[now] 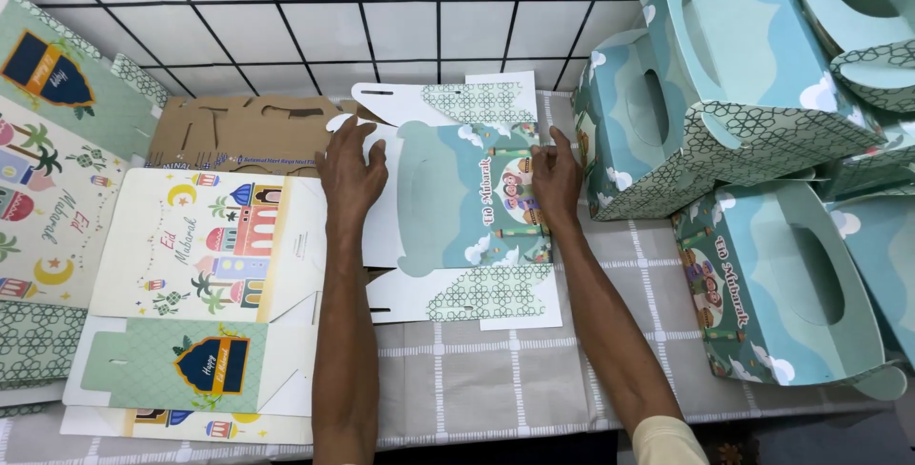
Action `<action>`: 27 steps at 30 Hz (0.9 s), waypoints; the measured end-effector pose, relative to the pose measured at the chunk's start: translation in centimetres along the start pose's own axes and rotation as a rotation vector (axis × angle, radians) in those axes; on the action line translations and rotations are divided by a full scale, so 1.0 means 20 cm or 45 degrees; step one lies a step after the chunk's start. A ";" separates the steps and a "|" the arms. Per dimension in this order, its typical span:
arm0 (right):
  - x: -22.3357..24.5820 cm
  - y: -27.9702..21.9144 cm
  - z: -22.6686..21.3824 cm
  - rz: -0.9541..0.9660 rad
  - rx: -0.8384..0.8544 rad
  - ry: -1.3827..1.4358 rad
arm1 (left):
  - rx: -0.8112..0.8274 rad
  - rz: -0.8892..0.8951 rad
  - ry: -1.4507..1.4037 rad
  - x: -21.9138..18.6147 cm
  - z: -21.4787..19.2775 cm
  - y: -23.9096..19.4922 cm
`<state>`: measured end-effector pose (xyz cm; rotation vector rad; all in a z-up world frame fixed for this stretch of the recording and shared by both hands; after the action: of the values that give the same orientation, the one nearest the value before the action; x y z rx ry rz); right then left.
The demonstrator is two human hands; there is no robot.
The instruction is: Assembling decorative cardboard gift boxes by folding along pre-scored lines and tucking in flaps.
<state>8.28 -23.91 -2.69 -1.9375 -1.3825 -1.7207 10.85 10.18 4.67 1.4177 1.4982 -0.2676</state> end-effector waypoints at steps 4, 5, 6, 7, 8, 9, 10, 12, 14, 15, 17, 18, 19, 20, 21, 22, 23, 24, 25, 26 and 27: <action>-0.05 0.02 0.01 -0.169 -0.029 -0.097 | 0.126 0.015 0.229 0.26 0.15 0.01; -0.05 0.02 0.01 -0.168 -0.033 -0.096 | 0.126 0.019 0.230 0.25 0.14 0.02; -0.05 0.02 0.00 -0.171 -0.035 -0.114 | 0.127 0.021 0.260 0.26 0.13 0.02; -0.05 0.01 0.00 -0.174 -0.038 -0.131 | 0.129 0.023 0.291 0.26 0.11 0.02; -0.02 -0.01 0.00 -0.175 -0.037 -0.131 | 0.127 0.022 0.291 0.29 0.11 0.02; 0.03 -0.03 0.00 -0.270 -0.022 -0.238 | 0.126 0.012 0.306 0.33 0.12 0.02; 0.08 -0.05 0.01 -0.367 -0.010 -0.344 | 0.123 0.004 0.320 0.36 0.12 0.03; 0.10 -0.06 0.03 -0.442 0.039 -0.437 | 0.126 0.002 0.326 0.41 0.14 0.04; 0.08 -0.08 0.07 -0.516 0.091 -0.532 | 0.129 -0.004 0.332 0.43 0.15 0.04; 0.04 -0.08 0.10 -0.536 0.103 -0.586 | 0.142 -0.003 0.334 0.42 0.15 0.04; -0.01 -0.09 0.13 -0.551 0.116 -0.642 | 0.160 -0.002 0.337 0.38 0.14 0.02; -0.01 -0.09 0.13 -0.542 0.122 -0.639 | 0.179 0.037 0.342 0.33 0.13 0.01; 0.00 -0.09 0.14 -0.533 0.128 -0.635 | 0.197 0.075 0.346 0.28 0.13 0.00; -0.01 -0.09 0.14 -0.536 0.129 -0.634 | 0.193 0.074 0.346 0.16 0.08 -0.02; -0.01 -0.09 0.14 -0.536 0.123 -0.630 | 0.231 0.096 0.390 0.04 0.05 -0.05; -0.01 -0.09 0.13 -0.534 0.115 -0.628 | 0.270 0.120 0.432 -0.07 0.02 -0.08; 0.00 -0.09 0.13 -0.536 0.115 -0.628 | 0.268 0.119 0.431 -0.08 0.03 -0.08; 0.01 -0.09 0.12 -0.516 0.111 -0.593 | 0.288 0.143 0.503 -0.08 0.05 -0.09; 0.01 -0.09 0.10 -0.496 0.107 -0.558 | 0.308 0.168 0.575 -0.08 0.07 -0.10; 0.02 -0.09 0.10 -0.499 0.108 -0.558 | 0.305 0.166 0.575 -0.09 0.07 -0.10; 0.03 -0.08 0.09 -0.479 0.106 -0.537 | 0.340 0.155 0.607 -0.08 0.08 -0.10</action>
<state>8.24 -21.46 -3.44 -2.1869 -2.0419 -1.3996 9.62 7.33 4.25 1.8737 1.7960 -0.0535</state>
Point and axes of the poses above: each hand's wrist, its own y-axis towards the middle knuckle, its own z-axis out of the palm, x = y × z, the point moved 10 cm from there along y, towards the middle knuckle, and after that the axes turned 14 degrees about -x, right-handed, at the moved point
